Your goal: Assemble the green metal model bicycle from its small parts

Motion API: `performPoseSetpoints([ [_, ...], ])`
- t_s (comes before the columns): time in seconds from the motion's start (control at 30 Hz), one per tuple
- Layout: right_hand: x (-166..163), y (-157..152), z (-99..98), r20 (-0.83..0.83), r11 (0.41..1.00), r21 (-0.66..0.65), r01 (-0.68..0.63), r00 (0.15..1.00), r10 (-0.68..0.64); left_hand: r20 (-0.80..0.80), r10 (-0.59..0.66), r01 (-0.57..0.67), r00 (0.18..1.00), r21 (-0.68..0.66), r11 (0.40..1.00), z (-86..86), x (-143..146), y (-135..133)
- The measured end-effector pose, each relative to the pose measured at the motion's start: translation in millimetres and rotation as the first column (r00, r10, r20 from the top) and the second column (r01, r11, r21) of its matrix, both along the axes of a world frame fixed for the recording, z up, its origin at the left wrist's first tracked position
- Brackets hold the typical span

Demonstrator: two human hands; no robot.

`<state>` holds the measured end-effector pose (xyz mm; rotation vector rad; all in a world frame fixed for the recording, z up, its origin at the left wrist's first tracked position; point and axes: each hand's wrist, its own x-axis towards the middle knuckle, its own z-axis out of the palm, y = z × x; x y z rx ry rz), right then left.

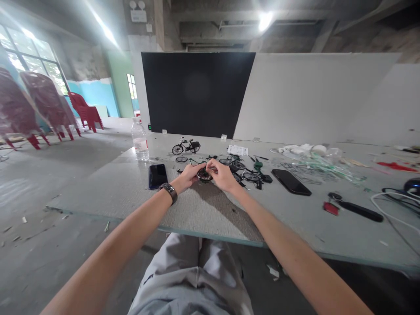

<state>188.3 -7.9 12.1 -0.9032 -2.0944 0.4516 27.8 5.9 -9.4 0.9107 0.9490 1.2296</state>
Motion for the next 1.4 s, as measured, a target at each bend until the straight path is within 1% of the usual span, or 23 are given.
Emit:
performPoseSetpoints([
  [0.13,0.0,-3.0,3.1,0.010,1.000,0.015,-0.014,1.000,0.014,0.016,-0.014,0.014,1.000,-0.004,1.000,0.5,-0.7,0.2],
  [0.23,-0.5,-3.7,4.0,0.008,0.998,0.064,-0.012,1.000,0.011,0.028,-0.033,0.033,0.999,-0.002,0.999,1.4,-1.4,-0.4],
  [0.37,0.0,-2.1,3.3,0.053,0.992,0.129,0.015,0.998,-0.022,0.034,-0.039,0.039,0.999,-0.001,0.999,3.9,-1.3,-3.2],
  [0.5,1.0,-2.8,3.5,0.107,0.993,0.116,0.007,0.994,-0.019,0.017,-0.024,0.025,1.000,-0.015,1.000,6.2,-0.3,-5.8],
  [0.6,0.6,-4.7,4.1,0.155,0.990,0.137,0.029,0.987,-0.051,0.013,-0.013,0.013,1.000,-0.017,1.000,7.0,0.6,-6.5],
  [0.73,-0.2,-5.6,2.9,0.180,0.976,0.209,0.060,0.979,-0.099,0.018,-0.008,0.008,1.000,-0.015,1.000,6.5,0.5,-6.3],
  [0.83,0.6,-5.2,0.8,0.181,0.945,0.314,0.087,0.972,-0.149,0.015,-0.001,0.002,1.000,-0.010,1.000,5.2,-0.8,-5.4],
  [0.9,1.2,-5.0,-0.7,0.180,0.924,0.375,0.080,0.971,-0.157,0.014,0.004,-0.004,1.000,-0.010,1.000,4.4,-1.6,-4.5],
  [0.97,1.4,-5.3,-2.0,0.181,0.914,0.401,0.065,0.972,-0.148,0.019,0.008,-0.008,1.000,-0.012,1.000,4.0,-1.9,-3.7],
  [1.1,0.6,-7.2,-3.7,0.167,0.913,0.402,0.074,0.974,-0.152,0.030,0.013,-0.013,0.999,-0.018,1.000,4.8,-1.6,-3.9],
  [1.2,-0.3,-7.5,-4.4,0.137,0.922,0.375,0.095,0.978,-0.156,0.037,0.009,-0.008,0.999,-0.024,1.000,6.4,-1.1,-5.4],
  [1.4,-1.4,-4.4,-5.1,0.055,0.980,0.197,0.028,0.998,-0.039,0.053,0.006,-0.003,0.999,-0.047,0.999,9.0,0.4,-8.0],
])
